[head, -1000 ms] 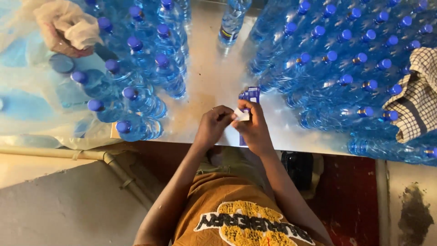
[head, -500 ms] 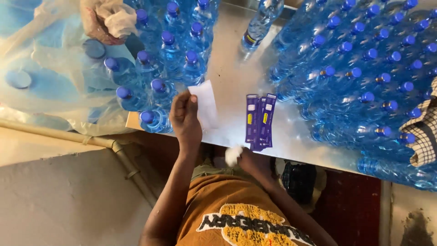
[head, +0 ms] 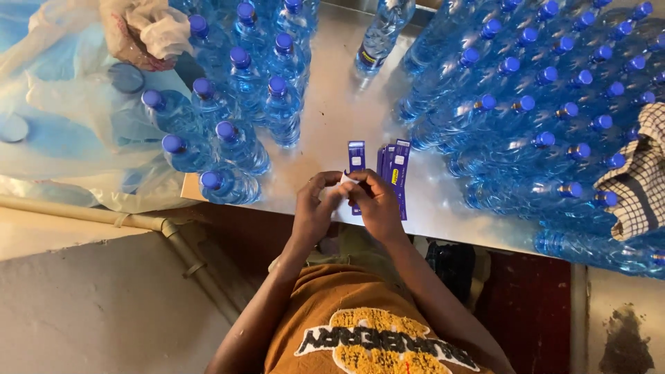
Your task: Manually applying adhesive labels to plastic water bottles at a production station.
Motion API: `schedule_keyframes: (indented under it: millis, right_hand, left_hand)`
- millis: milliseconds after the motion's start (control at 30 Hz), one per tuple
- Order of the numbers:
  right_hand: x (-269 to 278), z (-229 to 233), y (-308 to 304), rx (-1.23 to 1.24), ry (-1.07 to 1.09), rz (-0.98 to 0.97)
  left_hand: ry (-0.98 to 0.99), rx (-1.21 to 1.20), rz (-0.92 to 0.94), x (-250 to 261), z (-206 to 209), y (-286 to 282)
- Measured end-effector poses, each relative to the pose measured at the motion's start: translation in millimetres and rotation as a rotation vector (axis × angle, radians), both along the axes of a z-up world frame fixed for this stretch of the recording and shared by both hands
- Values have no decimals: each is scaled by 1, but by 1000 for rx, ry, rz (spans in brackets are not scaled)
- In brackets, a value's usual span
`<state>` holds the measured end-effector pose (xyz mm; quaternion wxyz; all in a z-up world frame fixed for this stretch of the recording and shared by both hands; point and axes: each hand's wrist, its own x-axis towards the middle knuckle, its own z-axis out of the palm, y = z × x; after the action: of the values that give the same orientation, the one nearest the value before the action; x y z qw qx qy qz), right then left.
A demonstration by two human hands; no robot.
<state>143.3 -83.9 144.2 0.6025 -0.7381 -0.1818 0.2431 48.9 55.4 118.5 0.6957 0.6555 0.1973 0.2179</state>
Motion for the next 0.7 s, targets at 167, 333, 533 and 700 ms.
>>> schedule_keyframes:
  millis: [167, 333, 533, 700]
  right_hand:
    - [-12, 9, -2, 21, -9, -36]
    - [34, -3, -48, 212, 217, -320]
    - [118, 3, -144, 385, 244, -599]
    - [98, 34, -131, 416, 148, -582]
  left_hand:
    - [-69, -664, 268, -2, -51, 3]
    - [-142, -780, 240, -66, -42, 23]
    - [700, 218, -90, -137, -33, 56]
    - [355, 128, 376, -113, -35, 91]
